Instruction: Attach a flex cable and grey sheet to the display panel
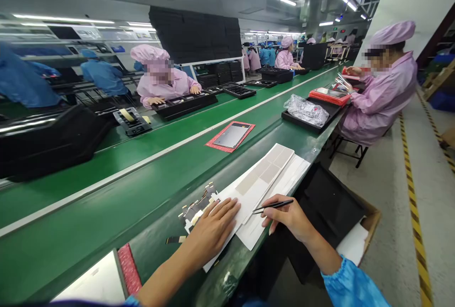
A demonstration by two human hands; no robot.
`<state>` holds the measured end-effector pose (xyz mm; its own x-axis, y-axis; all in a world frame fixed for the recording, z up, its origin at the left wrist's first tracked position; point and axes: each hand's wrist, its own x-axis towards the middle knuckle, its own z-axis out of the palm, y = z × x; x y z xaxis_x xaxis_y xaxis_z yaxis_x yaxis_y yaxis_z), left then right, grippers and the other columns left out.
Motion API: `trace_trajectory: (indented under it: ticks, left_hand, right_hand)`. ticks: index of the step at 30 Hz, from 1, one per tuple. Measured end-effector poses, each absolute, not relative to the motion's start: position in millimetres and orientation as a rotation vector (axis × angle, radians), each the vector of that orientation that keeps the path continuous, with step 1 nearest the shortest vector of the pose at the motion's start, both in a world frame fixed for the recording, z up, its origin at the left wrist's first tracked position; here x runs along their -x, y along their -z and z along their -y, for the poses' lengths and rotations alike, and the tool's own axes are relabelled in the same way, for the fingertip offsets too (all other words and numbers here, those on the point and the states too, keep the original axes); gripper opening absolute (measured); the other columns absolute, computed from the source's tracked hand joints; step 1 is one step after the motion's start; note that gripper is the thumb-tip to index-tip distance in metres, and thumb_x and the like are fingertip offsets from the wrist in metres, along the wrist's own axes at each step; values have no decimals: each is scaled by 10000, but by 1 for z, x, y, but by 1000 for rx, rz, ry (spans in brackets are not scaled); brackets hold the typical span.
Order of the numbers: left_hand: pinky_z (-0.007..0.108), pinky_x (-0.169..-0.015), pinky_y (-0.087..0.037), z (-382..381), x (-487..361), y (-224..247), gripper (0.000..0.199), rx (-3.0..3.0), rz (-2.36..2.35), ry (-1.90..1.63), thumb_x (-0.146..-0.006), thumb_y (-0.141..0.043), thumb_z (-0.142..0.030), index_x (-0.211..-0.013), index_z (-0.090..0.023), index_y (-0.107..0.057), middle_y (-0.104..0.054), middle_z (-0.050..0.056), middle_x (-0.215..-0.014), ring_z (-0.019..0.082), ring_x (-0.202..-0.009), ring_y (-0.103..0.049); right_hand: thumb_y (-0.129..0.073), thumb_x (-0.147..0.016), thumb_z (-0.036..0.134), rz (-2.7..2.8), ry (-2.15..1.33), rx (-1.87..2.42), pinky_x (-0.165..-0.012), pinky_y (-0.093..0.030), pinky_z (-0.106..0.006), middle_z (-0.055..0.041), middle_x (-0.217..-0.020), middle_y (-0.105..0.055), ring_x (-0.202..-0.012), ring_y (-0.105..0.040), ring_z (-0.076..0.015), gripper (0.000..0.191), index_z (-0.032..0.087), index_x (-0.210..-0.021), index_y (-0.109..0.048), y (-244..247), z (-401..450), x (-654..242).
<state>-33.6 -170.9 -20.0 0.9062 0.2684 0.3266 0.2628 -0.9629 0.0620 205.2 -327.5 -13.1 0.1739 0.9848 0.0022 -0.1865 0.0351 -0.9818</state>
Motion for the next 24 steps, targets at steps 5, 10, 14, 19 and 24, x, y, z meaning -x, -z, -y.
trace_trajectory:
  ticks: [5, 10, 14, 19, 24]
  left_hand:
    - [515, -1139, -437, 158, 63, 1, 560, -2815, -384, -458, -944, -458, -296, -1465, -470, -351, -578, 4, -1422, 258, -1334, -562]
    - [552, -1077, -479, 163, 43, -9, 451, -2623, -457, -433, -965, -467, -357, -1396, -487, -453, -621, 7, -1364, 284, -1276, -598]
    - [545, -1114, -471, 175, 20, -8, 445, -2676, -407, -371, -991, -436, -372, -1416, -501, -411, -524, -46, -1468, 255, -1345, -546]
    - [496, -1119, -497, 180, 12, -8, 443, -2794, -322, -335, -1028, -386, -356, -1453, -473, -356, -530, -46, -1467, 204, -1352, -549]
    - [445, -1094, -538, 178, 14, -8, 446, -2874, -262, -409, -1034, -386, -327, -1465, -433, -354, -553, -39, -1448, 177, -1337, -564]
  right_hand:
    - [-568, -950, 286, 1033, -950, 1183, -445, -608, -300, 38, -760, -742, -596, -744, -175, 129, 329, -892, -675, 17, 319, -242]
    - [-538, -968, 331, 1184, -883, 1249, -454, -592, -251, 52, -721, -746, -552, -725, -132, 159, 281, -845, -626, 6, 281, -264]
    - [-631, -895, 395, 1213, -989, 1333, -463, -570, -221, 69, -662, -747, -541, -730, -119, 158, 262, -811, -623, -1, 242, -263]
    - [-657, -847, 460, 1190, -1074, 1470, -487, -558, -211, 78, -602, -740, -508, -706, -100, 234, 249, -749, -637, -4, 209, -257]
    - [-673, -824, 502, 1189, -1101, 1495, -501, -560, -228, 51, -640, -741, -522, -709, -107, 286, 230, -740, -651, -3, 199, -257]
